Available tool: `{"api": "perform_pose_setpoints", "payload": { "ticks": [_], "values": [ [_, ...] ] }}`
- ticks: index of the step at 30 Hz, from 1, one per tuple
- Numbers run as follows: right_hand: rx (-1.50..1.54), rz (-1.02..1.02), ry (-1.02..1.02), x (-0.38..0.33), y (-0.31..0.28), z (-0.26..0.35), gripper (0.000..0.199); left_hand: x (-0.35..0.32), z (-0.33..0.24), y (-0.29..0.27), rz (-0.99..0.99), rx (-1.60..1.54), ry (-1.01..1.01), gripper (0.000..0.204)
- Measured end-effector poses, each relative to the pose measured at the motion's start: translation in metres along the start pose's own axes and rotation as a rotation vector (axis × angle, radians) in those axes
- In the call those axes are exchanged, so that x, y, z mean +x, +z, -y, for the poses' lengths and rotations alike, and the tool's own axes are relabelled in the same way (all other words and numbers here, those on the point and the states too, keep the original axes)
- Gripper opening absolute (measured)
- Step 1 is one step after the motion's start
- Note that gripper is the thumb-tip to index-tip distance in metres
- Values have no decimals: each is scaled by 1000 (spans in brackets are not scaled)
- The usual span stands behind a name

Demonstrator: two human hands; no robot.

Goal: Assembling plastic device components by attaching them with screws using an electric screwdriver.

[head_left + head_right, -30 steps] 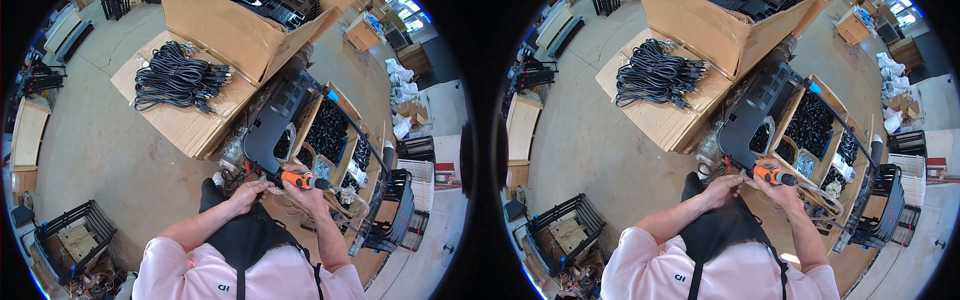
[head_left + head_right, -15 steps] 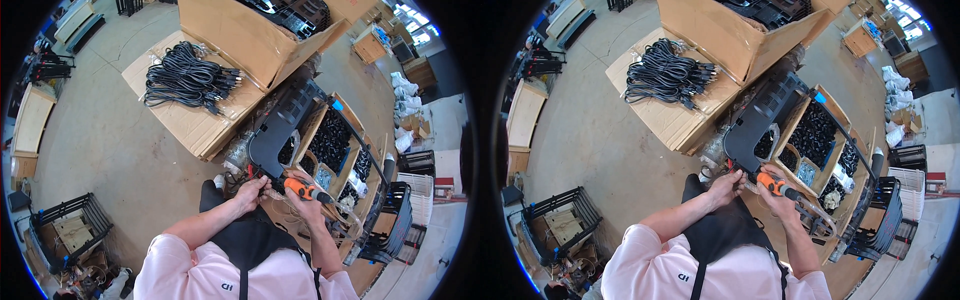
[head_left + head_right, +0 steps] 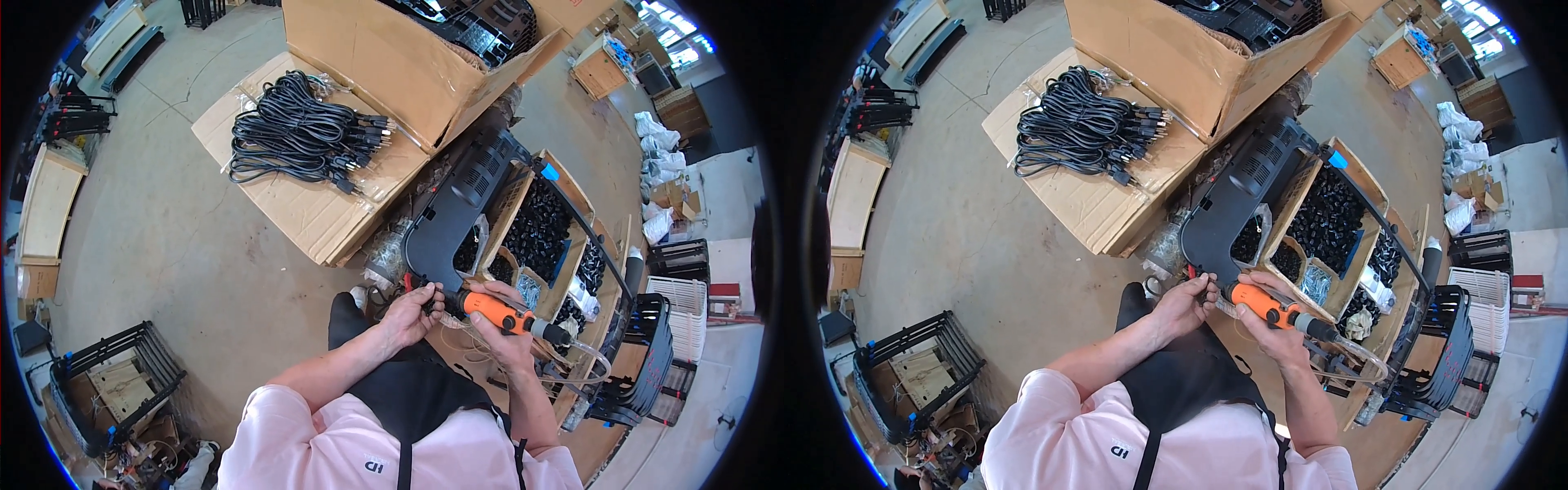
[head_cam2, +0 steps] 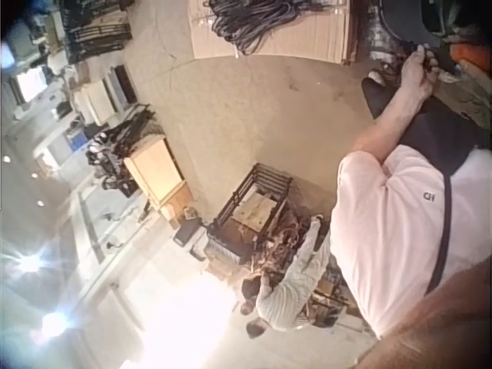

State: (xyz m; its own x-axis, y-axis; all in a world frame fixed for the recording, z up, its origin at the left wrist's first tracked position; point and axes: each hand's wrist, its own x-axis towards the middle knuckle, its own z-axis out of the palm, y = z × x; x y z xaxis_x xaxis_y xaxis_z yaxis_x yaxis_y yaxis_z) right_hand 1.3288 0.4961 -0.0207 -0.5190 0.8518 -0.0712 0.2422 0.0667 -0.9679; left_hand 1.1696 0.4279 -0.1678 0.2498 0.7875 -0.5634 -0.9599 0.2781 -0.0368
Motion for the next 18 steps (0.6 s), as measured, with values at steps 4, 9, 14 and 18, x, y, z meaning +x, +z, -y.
{"api": "perform_pose_setpoints", "payload": {
  "ticks": [4, 9, 14, 18],
  "values": [
    [-37, 17, -2, 2, 2, 3, 51, -5, -4, 6, -54, 3, -30, 22],
    [-52, 17, -9, 7, 15, 0, 49, 2, -3, -6, -7, 12, -20, 25],
    [-108, 47, 3, 18, 27, -3, 50, -6, -7, -6, -9, 128, 5, 30],
    [-161, 76, -39, 29, 31, -11, 50, -14, -11, -3, -30, 273, -30, 30]
  ]
}}
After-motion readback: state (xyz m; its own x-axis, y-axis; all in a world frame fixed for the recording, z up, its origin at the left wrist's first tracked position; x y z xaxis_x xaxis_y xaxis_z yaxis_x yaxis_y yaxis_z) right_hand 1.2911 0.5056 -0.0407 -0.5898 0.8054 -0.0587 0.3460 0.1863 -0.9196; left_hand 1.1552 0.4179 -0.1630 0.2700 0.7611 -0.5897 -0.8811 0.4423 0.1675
